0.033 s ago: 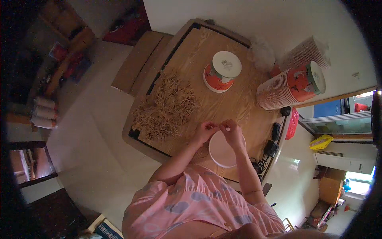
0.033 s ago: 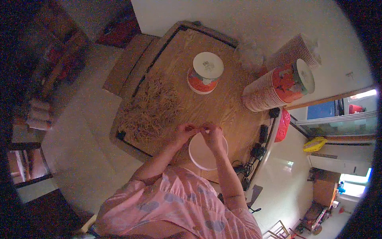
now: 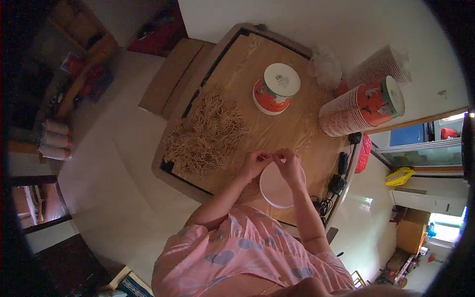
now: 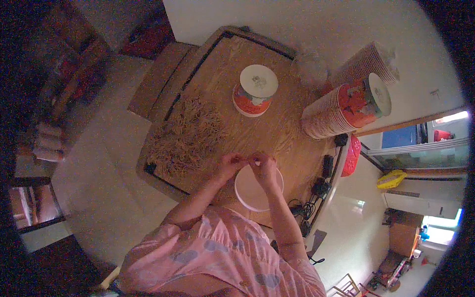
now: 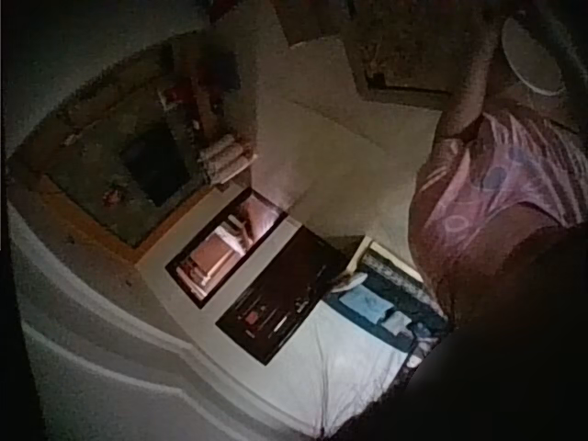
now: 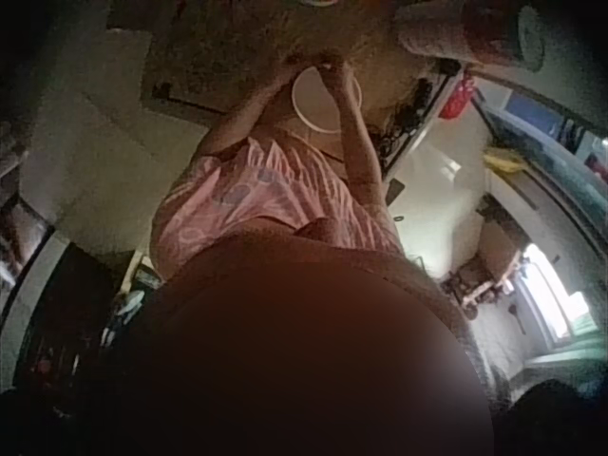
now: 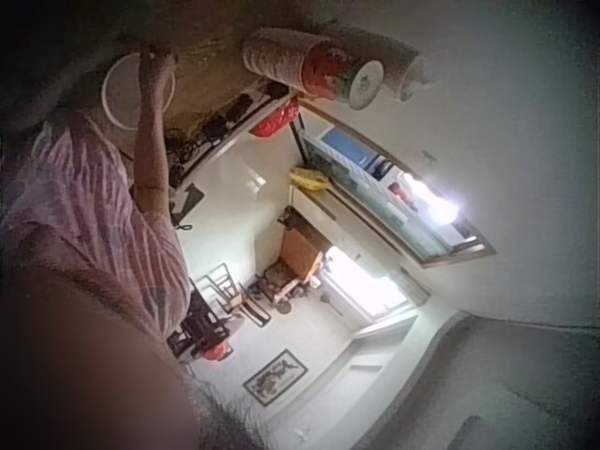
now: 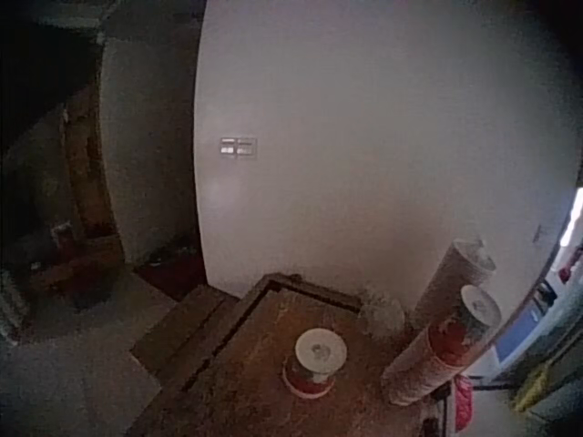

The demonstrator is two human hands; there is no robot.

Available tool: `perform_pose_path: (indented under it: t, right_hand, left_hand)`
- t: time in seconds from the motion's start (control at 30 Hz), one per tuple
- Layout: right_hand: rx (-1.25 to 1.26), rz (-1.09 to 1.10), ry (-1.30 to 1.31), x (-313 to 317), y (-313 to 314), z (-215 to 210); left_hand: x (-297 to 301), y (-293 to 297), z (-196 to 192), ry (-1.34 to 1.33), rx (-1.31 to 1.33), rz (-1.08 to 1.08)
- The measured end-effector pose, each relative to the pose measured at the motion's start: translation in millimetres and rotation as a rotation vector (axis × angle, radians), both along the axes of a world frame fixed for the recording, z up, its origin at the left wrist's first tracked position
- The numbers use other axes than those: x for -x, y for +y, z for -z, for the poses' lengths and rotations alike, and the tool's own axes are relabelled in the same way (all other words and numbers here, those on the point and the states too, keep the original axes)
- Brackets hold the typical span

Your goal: Picking up shredded brown paper fibers from a table and placing them into a small white bucket.

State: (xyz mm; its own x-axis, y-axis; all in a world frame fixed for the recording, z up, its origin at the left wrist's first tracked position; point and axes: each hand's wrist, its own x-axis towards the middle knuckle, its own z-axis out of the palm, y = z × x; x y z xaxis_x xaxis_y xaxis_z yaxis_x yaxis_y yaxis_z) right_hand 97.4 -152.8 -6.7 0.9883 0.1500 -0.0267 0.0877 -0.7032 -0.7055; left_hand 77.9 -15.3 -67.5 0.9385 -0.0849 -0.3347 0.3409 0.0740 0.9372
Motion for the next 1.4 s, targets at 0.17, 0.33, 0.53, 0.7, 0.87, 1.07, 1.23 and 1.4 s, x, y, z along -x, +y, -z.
perform_pose_path:
  t: [0.17,0.33,0.53,0.7,0.87,1.07,1.23,1.4]
  right_hand:
    - [-0.074,-0.002,-0.05,0,-1,8]
    - [-0.114,-0.004,-0.058,0,-3,9]
    - [-0.092,-0.029,-0.077,0,-3,14]
    - [-0.065,-0.049,-0.112,1,-5,17]
    - [-0.065,-0.01,-0.037,2,-4,15]
    - [-0.04,-0.036,-0.029,1,-5,14]
    - [-0.044,-0.059,-0.052,0,-5,16]
    - [-0.07,-0.037,0.082,-3,-7,8]
  left_hand:
    - [-1,-3,9,-0.083,0.02,-0.082]
    - [-2,-5,11,-0.134,-0.012,-0.066]
    - [2,-7,19,-0.236,-0.108,-0.037]
    - [1,-6,22,-0.084,0.103,-0.122]
    - [0,-4,13,-0.225,-0.08,-0.101]
    - [1,-3,9,-0.269,-0.208,-0.038]
    - [2,0,26,-0.237,-0.14,-0.084]
    - [4,27,22,-0.125,0.042,0.074]
